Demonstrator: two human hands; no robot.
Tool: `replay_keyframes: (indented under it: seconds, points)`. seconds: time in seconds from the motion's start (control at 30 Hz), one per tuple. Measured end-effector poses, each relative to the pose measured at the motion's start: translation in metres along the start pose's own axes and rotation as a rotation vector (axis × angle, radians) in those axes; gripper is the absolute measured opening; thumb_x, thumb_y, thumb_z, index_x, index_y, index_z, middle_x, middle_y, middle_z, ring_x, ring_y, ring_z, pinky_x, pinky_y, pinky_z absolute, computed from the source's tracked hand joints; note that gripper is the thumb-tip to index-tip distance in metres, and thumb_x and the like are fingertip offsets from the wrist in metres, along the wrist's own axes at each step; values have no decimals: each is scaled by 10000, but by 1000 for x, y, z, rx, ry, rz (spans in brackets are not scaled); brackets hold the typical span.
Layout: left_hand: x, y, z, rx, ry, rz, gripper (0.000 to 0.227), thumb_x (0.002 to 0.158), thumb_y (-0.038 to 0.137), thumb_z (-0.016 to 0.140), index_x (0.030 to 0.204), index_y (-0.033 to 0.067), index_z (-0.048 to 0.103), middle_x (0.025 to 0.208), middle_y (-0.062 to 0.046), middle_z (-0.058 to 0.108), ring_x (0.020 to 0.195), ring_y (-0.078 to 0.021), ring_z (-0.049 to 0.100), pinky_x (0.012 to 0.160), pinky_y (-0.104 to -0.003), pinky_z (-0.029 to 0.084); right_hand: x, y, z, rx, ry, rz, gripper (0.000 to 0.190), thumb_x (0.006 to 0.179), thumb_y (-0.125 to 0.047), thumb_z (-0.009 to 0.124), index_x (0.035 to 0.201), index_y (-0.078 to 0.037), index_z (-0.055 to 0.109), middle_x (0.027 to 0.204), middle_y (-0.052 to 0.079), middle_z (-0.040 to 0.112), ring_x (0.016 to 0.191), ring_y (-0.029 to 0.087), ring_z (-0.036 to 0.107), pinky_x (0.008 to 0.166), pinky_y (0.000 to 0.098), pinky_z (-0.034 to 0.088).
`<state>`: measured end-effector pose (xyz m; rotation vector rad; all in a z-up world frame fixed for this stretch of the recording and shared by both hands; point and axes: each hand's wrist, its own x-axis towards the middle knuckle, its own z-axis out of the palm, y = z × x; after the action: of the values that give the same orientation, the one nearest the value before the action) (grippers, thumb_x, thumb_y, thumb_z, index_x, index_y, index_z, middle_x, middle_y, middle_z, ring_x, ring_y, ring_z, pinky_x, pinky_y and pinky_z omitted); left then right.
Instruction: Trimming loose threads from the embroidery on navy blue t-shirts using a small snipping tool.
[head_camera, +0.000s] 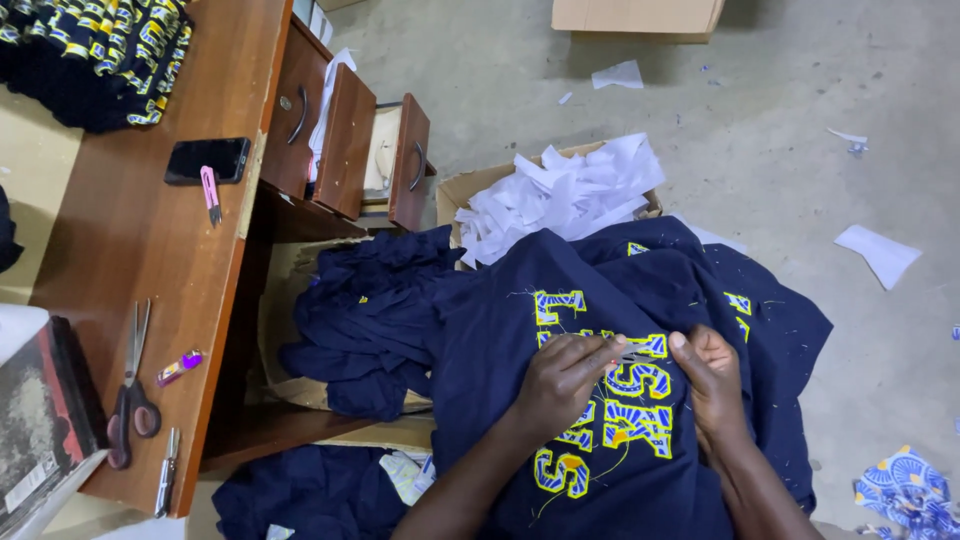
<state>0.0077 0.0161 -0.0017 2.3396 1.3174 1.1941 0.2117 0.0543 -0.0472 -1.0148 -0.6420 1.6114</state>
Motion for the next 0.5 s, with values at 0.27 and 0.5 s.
replay_keyframes:
  seconds: [0.27,0.5]
  points:
    - [0,-3,4,-49,-1,2,479,1023,-68,749,1459,84,621,1175,-106,691,1018,-281,680,916,-434,548,-2,1,-1,-17,14,28,446,966,-182,726,706,-223,365,627,-84,459,584,-4,399,524,214,354]
    - [10,4,1,-118,45,-77,402,1051,-15,697,1441,30,610,1199,-171,687,1057,-323,699,965,-439,581,-3,-2,4,2,35,-33,437,984,-144,720,725,-222,378,691,-63,527,657,14,480,602,232,437]
